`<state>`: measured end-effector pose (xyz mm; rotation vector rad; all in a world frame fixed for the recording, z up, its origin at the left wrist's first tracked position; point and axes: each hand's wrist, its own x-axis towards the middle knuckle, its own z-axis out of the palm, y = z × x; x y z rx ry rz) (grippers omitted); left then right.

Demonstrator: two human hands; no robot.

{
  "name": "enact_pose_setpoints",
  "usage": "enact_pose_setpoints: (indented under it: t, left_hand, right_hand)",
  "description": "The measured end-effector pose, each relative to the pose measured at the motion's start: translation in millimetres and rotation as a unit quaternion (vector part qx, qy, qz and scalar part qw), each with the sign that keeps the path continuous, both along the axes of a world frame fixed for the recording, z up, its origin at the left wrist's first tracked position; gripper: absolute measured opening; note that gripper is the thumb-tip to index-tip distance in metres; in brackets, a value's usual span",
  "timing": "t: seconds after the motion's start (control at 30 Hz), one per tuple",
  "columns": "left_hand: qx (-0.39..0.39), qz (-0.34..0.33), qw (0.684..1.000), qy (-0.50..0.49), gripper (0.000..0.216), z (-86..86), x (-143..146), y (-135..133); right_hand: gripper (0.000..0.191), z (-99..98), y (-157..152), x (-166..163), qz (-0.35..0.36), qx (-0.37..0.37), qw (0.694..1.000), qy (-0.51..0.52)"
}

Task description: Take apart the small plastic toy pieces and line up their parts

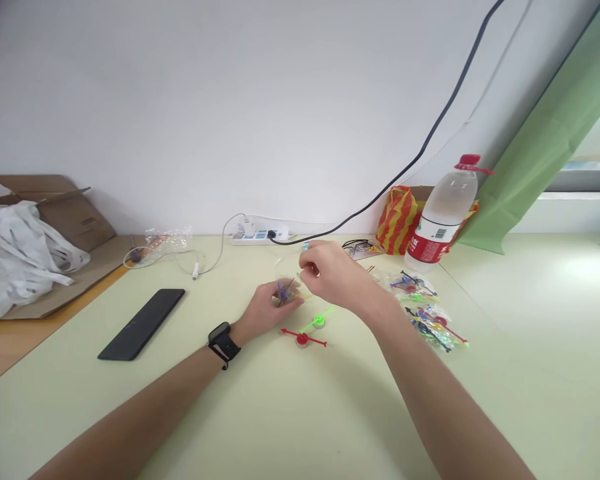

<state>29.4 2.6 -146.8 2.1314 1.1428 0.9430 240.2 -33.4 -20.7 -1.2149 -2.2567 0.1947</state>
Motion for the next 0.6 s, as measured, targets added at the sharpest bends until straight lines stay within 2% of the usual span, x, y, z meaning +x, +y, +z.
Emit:
enact_pose_setpoints:
  t: [0.2,0.27,0.4,0.47,0.53,0.6]
  left_hand:
    - [0.012,-0.006,1.0,0.005,0.031,3.7,1,-1]
    - [0.01,-0.007,1.0,0.0,0.03,3.7,1,-2]
    - [-0.001,-0.015,1.0,-0.02,0.031,2.1,1,-1]
    - [-0.019,-0.019,0.999,-0.029,0.036,0.2,0,0]
    - [-0.046,-0.021,0.998,-0.034,0.043,-2.3,0,3]
    - [-0.068,-0.019,0.997,-0.043,0.047,-4.5,-1,6]
  right_hand:
    - [0.025,-4.7,-2,-10,-0.064,-0.003,0.993,-0.098]
    - [0.023,-6.3,-5,-15,-0.058,-0.003,0.991,-0.123]
    - [0.032,-4.3,-7,-16,0.003,0.025,0.998,-0.058]
    - [0.025,-0.2,-6,-9,0.0,0.034,0.999,-0.019]
    - [0.015,3.8,-3,4,-0.016,0.02,1.0,-0.01]
    - [0.015,4.5,2,18,-0.016,-0.035,0.999,-0.031]
